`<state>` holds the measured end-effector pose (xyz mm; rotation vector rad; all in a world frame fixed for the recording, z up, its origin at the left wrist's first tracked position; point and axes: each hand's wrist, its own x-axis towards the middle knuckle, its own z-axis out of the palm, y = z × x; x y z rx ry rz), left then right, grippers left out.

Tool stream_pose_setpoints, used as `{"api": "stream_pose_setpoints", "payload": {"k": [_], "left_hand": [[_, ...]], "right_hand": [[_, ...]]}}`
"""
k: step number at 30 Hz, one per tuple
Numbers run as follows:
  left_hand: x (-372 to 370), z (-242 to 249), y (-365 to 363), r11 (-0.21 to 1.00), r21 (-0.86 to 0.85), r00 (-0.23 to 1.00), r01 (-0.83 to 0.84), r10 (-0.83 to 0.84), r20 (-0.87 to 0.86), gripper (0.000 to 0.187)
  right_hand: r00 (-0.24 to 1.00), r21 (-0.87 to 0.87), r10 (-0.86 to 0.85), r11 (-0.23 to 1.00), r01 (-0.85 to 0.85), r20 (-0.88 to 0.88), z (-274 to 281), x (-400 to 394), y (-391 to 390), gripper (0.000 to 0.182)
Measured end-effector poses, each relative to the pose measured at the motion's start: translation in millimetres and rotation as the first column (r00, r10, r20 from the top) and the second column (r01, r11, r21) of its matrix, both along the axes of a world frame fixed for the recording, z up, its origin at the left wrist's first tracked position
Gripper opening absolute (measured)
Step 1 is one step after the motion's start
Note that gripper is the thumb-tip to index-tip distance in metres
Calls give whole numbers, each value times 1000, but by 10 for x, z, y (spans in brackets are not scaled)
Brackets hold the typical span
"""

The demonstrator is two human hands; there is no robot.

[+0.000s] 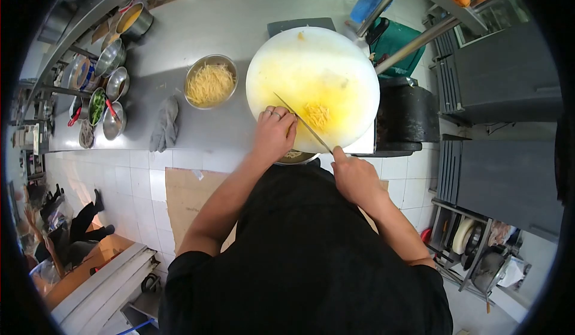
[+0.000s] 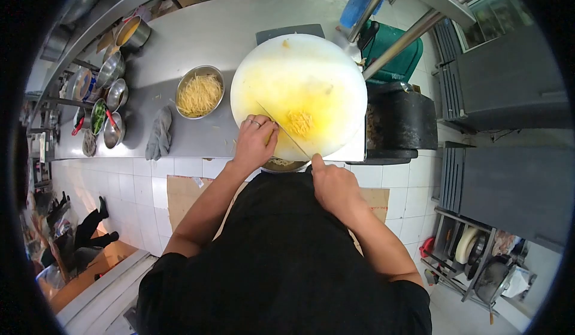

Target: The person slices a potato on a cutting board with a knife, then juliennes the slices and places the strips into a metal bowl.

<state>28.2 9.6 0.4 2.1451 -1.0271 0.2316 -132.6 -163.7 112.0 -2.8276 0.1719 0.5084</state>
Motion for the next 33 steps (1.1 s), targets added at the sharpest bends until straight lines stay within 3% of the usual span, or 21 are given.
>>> {"api": "stream_pose_setpoints", "payload": {"k": [2,5,11,14,17,20,26,29,33], "left_hand": [[0,-1,-8,1000,8,1000,2,-3,1,8],[-15,2,26,1000,-2,1000,8,-8,-9,7],[-1,-15,-7,999,-48,1000,-2,2,15,7],[-3,1,0,999,-47,1000,6,-5,24,6],[-20,-22,-11,998,-65,1000,-7,9,26,6],[-21,-25,15,998,-67,1000,1,0,23,7],[-30,-54,-1,997,-74,999,-30,33,43,7],[-37,-48,-1,997,-71,999,-19,22,36,7],[-38,-64,-2,997,-76,999,-23,26,41,7]], "right_hand": [[998,88,-28,996,23,61,-300,35,-53,19],[1000,62,-2,998,2,1,119,60,-46,18],[1000,98,-15,995,13,19,-167,67,-113,18],[1000,58,11,998,-11,-4,169,26,-71,19],[998,160,-19,987,10,59,-273,23,-107,20],[1000,92,-4,996,6,-27,158,55,-76,20],[1000,145,-15,989,16,-11,-155,78,-138,20],[999,91,8,996,-3,-52,216,41,-92,21],[1000,130,-8,992,7,9,-192,41,-125,21]]}}
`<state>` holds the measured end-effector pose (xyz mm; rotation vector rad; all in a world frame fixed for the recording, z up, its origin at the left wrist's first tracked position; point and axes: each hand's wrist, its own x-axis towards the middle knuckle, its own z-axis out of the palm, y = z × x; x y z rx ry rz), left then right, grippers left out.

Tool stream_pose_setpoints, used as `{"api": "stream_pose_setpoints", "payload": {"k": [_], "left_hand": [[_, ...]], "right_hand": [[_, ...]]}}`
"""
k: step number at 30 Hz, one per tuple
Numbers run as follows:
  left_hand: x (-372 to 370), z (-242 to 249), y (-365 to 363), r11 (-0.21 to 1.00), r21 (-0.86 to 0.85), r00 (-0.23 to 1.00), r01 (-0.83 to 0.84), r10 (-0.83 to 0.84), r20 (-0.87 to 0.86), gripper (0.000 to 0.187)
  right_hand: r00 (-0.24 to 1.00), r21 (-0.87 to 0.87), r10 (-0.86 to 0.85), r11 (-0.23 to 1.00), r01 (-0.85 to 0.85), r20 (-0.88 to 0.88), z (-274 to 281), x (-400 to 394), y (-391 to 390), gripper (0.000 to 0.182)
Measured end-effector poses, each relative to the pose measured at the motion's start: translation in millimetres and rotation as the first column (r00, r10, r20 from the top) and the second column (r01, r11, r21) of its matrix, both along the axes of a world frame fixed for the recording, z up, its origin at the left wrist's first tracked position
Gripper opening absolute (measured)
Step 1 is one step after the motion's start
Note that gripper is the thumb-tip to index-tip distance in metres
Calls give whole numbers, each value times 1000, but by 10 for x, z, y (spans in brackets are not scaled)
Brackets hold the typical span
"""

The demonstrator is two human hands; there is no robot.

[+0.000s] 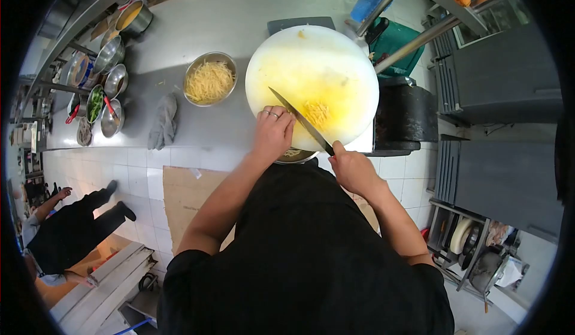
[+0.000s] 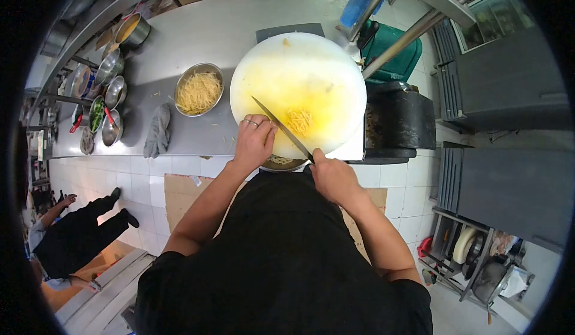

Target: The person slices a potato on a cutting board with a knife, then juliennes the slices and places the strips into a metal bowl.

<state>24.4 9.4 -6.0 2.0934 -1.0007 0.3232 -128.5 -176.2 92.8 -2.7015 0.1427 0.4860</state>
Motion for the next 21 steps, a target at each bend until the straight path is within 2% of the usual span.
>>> {"api": "stream_pose_setpoints", "payload": {"k": [5,8,11,15,17,20,21], "left_hand": [[2,-9,10,1000,1,1000,0,0,-12,7],[-4,-4,-1,1000,-8,1000,-4,4,-7,7],[-30,6,26,1000,6,1000,-3,3,-14,8],[-18,-2,14,1000,-7,1000,-3,3,-11,9],[-15,1,8,1000,-9,1000,-6,6,-13,9],[-25,0,11,1000,-15,1000,-2,2,2,9],[-28,-4,11,1000,-14,1000,-7,7,-4,9]], "right_hand": [[999,-39,14,999,-16,-49,351,2,34,22],[999,17,-21,1000,22,-31,-36,14,9,22],[997,-29,8,1000,-11,-81,306,48,36,22],[995,-35,6,999,-10,-102,212,17,70,23],[998,57,-43,997,47,-55,20,22,36,22],[996,17,-15,1000,16,-92,368,47,65,23],[996,18,-16,1000,17,-91,325,47,78,23]]}}
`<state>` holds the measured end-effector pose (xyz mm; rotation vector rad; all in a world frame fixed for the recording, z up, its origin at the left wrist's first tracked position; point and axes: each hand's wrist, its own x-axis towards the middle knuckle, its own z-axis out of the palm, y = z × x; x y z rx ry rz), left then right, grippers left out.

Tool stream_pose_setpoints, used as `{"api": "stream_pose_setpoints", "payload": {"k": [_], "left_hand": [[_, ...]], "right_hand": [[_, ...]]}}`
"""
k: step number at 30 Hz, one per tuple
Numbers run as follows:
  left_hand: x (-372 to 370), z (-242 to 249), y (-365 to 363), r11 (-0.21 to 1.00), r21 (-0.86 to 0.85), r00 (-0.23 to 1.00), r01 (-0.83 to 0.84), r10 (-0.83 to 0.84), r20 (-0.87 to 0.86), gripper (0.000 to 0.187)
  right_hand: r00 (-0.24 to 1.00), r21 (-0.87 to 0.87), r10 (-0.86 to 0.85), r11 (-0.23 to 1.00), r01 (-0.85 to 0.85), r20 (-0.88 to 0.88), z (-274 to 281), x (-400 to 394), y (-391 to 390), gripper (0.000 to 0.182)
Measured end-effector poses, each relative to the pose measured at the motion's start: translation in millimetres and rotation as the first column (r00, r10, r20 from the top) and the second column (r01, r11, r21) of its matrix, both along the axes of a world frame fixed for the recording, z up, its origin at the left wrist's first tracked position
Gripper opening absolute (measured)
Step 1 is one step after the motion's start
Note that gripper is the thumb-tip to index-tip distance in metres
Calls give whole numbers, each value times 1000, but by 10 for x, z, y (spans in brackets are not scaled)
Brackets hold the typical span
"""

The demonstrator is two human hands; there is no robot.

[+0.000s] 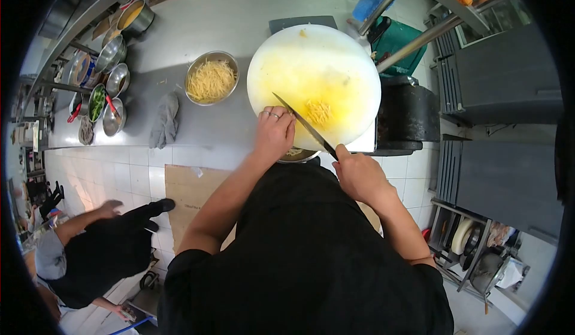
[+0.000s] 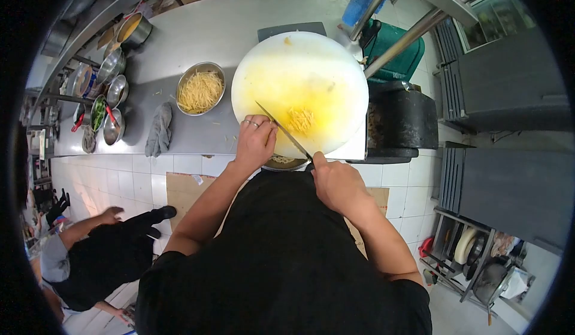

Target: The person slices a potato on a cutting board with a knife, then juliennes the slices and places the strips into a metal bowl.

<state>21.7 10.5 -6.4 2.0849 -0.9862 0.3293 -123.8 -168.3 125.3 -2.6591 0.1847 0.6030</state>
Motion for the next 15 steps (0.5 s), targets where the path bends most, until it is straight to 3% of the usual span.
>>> {"api": "stream_pose_setpoints", "payload": {"k": [3,5,8,11,15], "left_hand": [[2,-10,2,1000,4,1000,-8,8,0,10],[4,-20,2,1000,6,1000,-18,18,5,10],[2,-17,-6,1000,-11,1000,-15,15,23,11],[-2,-8,-16,1000,-14,999,-25,26,24,11],[-47,86,33,998,24,994,-60,62,-85,23]], "right_hand": [[999,13,-32,999,32,-18,-231,-12,8,23],[996,33,4,999,-7,94,-307,-16,-42,23],[999,7,1,1000,-2,37,18,-4,7,24],[994,47,-33,999,28,105,-452,-19,28,23],[996,132,-46,991,35,78,-307,50,-102,22]]}}
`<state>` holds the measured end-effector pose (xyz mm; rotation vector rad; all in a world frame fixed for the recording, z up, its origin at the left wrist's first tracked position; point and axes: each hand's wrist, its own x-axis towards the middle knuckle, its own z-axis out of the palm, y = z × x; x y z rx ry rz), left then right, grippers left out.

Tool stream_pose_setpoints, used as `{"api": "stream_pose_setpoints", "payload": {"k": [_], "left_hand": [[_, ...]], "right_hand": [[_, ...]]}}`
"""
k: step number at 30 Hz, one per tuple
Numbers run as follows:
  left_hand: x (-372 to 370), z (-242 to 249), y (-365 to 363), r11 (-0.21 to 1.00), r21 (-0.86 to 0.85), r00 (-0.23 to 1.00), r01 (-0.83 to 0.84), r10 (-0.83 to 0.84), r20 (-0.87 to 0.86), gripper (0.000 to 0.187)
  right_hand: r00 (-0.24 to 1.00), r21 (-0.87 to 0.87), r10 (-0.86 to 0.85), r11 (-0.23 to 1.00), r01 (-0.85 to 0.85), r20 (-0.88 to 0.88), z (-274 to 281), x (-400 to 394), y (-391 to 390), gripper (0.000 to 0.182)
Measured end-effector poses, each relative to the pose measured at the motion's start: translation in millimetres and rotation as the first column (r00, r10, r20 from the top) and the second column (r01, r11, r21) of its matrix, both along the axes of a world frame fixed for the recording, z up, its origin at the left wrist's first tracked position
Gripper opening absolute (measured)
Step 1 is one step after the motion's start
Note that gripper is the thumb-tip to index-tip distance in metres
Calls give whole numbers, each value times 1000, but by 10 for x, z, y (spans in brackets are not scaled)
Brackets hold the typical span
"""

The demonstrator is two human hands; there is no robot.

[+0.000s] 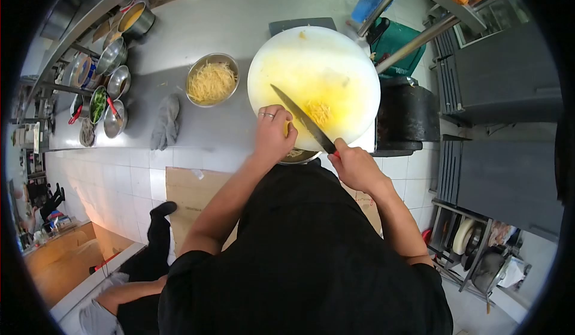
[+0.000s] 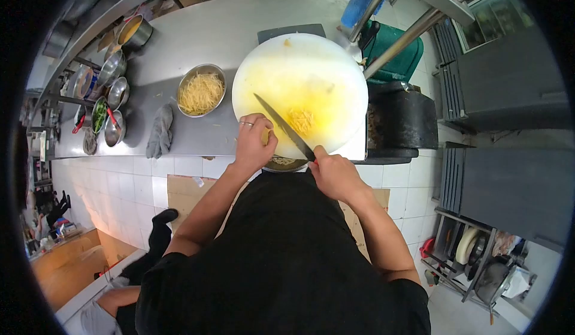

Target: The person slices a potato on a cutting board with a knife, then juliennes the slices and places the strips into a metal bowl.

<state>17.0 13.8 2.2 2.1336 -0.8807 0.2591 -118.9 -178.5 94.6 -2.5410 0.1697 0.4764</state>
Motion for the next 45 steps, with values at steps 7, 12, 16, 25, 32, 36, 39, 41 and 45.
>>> {"api": "stream_pose_setpoints", "payload": {"k": [7,12,16,25,32,36,39,41,45], "left_hand": [[-306,665,-329,913,14,913,408,-408,0,69],[-549,435,-651,793,223,821,567,-566,-73,92],[-516,360,-691,778,265,815,570,-577,-59,91],[-84,139,-480,883,-42,849,468,-462,-256,76],[-32,6,-273,965,194,984,-176,167,60,112],[-321,-6,-481,935,322,987,-151,159,0,130],[-483,46,-625,924,378,991,-62,102,-86,140],[-490,-11,-659,956,277,987,-103,132,-91,140],[-500,-57,-501,944,232,972,-236,234,35,125]], "right_hand": [[946,-194,-144,959,206,290,176,-150,46,32],[875,-153,-238,933,327,422,-23,-353,-107,48],[861,-140,-365,890,434,353,58,-636,-174,61],[836,-97,-521,836,540,172,257,-1409,-699,57],[799,26,-545,830,558,255,85,-845,-1017,55],[839,-233,-297,870,434,455,-264,-349,-1144,48],[898,-334,-169,887,318,406,-411,-219,-983,47],[923,-394,-39,897,202,383,-483,-268,-808,48],[963,-224,36,974,25,266,-187,-370,-439,42]]}}
